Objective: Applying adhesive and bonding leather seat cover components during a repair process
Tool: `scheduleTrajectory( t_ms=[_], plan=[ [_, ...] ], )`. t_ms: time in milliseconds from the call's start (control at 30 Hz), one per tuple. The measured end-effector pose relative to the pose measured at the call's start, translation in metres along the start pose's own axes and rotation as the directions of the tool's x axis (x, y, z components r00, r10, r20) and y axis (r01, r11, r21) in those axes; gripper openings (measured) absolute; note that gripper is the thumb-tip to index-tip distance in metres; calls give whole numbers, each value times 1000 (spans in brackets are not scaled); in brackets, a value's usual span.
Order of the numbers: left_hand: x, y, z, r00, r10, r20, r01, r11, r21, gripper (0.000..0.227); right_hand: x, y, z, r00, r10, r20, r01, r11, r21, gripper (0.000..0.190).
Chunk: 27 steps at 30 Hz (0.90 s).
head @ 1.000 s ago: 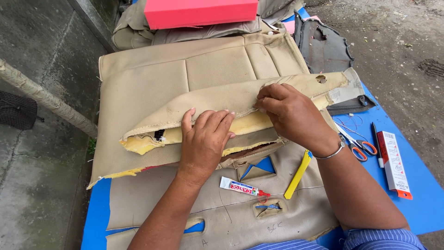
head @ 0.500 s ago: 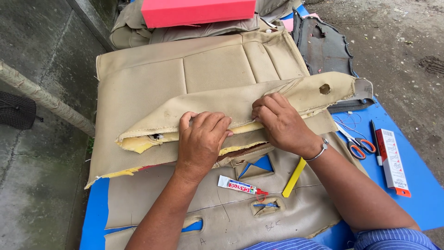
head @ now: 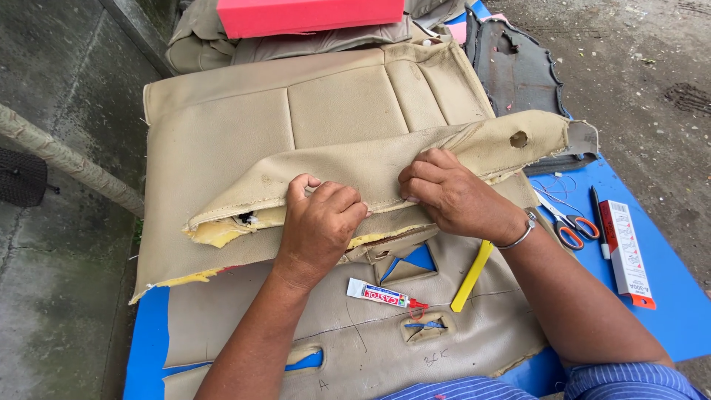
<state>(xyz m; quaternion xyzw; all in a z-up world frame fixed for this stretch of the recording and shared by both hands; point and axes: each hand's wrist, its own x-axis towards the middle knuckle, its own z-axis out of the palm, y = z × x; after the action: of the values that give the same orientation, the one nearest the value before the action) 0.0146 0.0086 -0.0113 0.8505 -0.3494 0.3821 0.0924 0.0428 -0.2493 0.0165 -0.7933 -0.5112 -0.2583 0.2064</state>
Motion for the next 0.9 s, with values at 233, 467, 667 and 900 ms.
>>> scheduleTrajectory(
  t_ms=[233,467,667,900],
  plan=[
    [6,13,-18,989,-24,145,21,1000,22,5,1,-8,-7,999,-4,53,5,999,-32,12],
    [9,29,-20,965,-112,236,83,988,130,32,6,-19,-19,981,34,191,-15,995,-102,8],
    [9,23,-19,961,-141,238,118,987,109,37,6,-19,-35,950,149,275,-105,980,-170,25],
    [14,2,-22,998,-61,17,56,978,202,25,9,-18,-31,995,53,-82,-78,936,-343,19]
  ],
)
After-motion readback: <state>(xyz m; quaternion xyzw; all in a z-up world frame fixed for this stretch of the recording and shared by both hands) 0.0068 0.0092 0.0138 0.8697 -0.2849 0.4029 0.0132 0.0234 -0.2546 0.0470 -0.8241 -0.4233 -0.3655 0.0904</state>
